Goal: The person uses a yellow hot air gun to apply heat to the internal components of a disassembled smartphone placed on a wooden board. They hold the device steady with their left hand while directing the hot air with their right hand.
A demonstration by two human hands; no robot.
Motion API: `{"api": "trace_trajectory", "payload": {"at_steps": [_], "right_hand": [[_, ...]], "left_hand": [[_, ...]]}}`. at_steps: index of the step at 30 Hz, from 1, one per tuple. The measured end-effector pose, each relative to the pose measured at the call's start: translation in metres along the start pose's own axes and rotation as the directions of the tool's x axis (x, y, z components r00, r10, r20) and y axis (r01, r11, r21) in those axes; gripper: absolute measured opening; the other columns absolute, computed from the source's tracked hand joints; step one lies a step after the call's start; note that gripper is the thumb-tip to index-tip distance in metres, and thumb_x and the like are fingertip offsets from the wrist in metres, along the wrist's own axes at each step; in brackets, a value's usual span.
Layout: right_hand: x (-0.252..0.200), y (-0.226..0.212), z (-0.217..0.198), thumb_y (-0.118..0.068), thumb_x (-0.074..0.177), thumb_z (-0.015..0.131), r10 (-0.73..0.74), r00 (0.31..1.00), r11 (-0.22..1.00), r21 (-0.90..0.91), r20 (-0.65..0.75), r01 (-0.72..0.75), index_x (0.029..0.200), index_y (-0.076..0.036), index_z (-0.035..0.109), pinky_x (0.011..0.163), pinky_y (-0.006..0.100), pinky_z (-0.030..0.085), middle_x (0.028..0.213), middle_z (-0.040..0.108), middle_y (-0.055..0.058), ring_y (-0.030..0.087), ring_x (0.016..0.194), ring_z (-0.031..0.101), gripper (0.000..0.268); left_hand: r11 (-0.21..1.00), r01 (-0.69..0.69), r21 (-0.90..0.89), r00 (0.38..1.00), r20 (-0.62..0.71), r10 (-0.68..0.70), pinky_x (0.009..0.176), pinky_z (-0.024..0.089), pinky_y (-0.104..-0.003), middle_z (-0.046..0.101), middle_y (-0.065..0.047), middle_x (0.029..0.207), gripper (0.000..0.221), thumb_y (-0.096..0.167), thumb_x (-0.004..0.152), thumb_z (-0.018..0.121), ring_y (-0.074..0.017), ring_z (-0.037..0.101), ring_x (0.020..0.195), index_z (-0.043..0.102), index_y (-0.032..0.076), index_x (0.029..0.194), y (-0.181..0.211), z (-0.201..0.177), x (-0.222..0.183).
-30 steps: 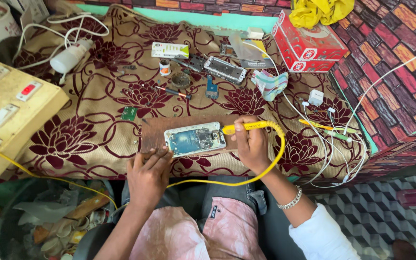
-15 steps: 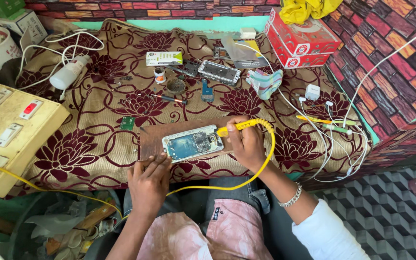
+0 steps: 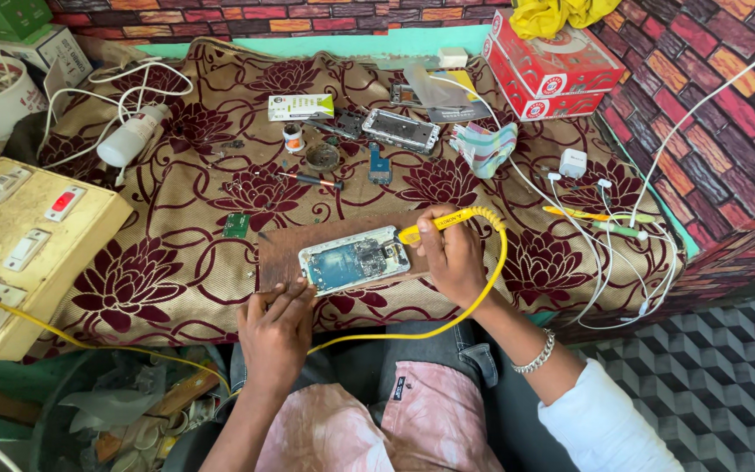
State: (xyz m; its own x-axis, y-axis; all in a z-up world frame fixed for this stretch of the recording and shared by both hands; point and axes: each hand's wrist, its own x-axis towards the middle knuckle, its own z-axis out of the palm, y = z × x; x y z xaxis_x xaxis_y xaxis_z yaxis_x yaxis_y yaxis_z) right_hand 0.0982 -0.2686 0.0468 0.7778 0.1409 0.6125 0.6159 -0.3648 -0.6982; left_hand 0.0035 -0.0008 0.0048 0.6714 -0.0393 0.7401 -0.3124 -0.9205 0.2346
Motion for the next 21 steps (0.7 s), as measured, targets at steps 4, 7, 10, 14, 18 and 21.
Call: {"api": "trace_trajectory", "payload": {"at_steps": [4, 7, 10, 14, 18, 21], "right_hand": [[0.000, 0.004, -0.002, -0.026, 0.110, 0.050, -0.037, 0.999, 0.998, -0.042, -0.012, 0.036, 0.108, 0.000, 0.056, 0.062, 0.026, 0.059, 0.084, 0.069, 0.008, 0.012, 0.071, 0.072, 0.026], [-0.001, 0.015, -0.002, -0.025, 0.112, 0.049, -0.040, 0.999, 0.998, 0.040, -0.014, 0.041, 0.107, 0.000, 0.055, 0.063, 0.027, 0.059, 0.082, 0.068, 0.008, 0.013, 0.071, 0.071, 0.026], [0.000, 0.032, -0.001, -0.026, 0.111, 0.045, 0.022, 0.999, 0.990, 0.138, -0.025, -0.018, 0.106, -0.002, 0.054, 0.058, 0.027, 0.060, 0.079, 0.066, 0.008, 0.012, 0.067, 0.069, 0.027], [0.001, 0.057, -0.003, -0.030, 0.112, 0.041, 0.213, 0.976, 0.914, 0.362, -0.038, -0.185, 0.105, -0.002, 0.051, 0.056, 0.029, 0.063, 0.078, 0.064, 0.009, 0.011, 0.060, 0.061, 0.030], [0.002, 0.074, -0.006, -0.031, 0.113, 0.041, 0.370, 0.929, 0.776, 0.551, -0.003, -0.307, 0.104, -0.001, 0.051, 0.055, 0.031, 0.062, 0.076, 0.062, 0.012, 0.013, 0.057, 0.060, 0.033], [0.004, 0.077, -0.008, -0.031, 0.112, 0.041, 0.387, 0.922, 0.753, 0.571, 0.021, -0.328, 0.105, -0.001, 0.050, 0.055, 0.032, 0.062, 0.079, 0.063, 0.013, 0.013, 0.056, 0.059, 0.032]], "left_hand": [[1.000, -0.011, 0.005, 1.000, -0.004, 0.011, 0.088, 0.044, -0.039, 0.077, 0.001, 0.115, 0.023, 0.012, 0.085, 0.077, -0.0207, 0.066, 0.107, 0.080, 0.014, 0.107, 0.000, -0.001, 0.000], [1.000, -0.012, 0.001, 1.000, -0.008, 0.012, 0.089, 0.044, -0.039, 0.077, 0.001, 0.115, 0.023, 0.012, 0.085, 0.077, -0.0207, 0.066, 0.107, 0.080, 0.014, 0.107, 0.000, -0.001, -0.001], [1.000, -0.005, 0.002, 1.000, -0.011, 0.005, 0.088, 0.044, -0.039, 0.077, 0.001, 0.115, 0.023, 0.013, 0.085, 0.077, -0.0208, 0.066, 0.106, 0.080, 0.014, 0.107, 0.001, 0.000, 0.000], [1.000, -0.001, -0.011, 1.000, -0.022, 0.000, 0.087, 0.044, -0.038, 0.077, 0.002, 0.114, 0.023, 0.013, 0.085, 0.077, -0.0202, 0.065, 0.106, 0.080, 0.014, 0.108, 0.001, 0.001, -0.001], [1.000, 0.001, -0.007, 1.000, -0.015, -0.001, 0.086, 0.044, -0.039, 0.077, 0.002, 0.115, 0.024, 0.012, 0.084, 0.077, -0.0203, 0.065, 0.106, 0.080, 0.014, 0.107, 0.000, 0.002, -0.001], [1.000, -0.003, -0.014, 1.000, -0.014, 0.003, 0.087, 0.044, -0.039, 0.077, 0.002, 0.116, 0.025, 0.012, 0.083, 0.077, -0.0204, 0.066, 0.106, 0.079, 0.014, 0.108, 0.000, 0.001, -0.002]]}}
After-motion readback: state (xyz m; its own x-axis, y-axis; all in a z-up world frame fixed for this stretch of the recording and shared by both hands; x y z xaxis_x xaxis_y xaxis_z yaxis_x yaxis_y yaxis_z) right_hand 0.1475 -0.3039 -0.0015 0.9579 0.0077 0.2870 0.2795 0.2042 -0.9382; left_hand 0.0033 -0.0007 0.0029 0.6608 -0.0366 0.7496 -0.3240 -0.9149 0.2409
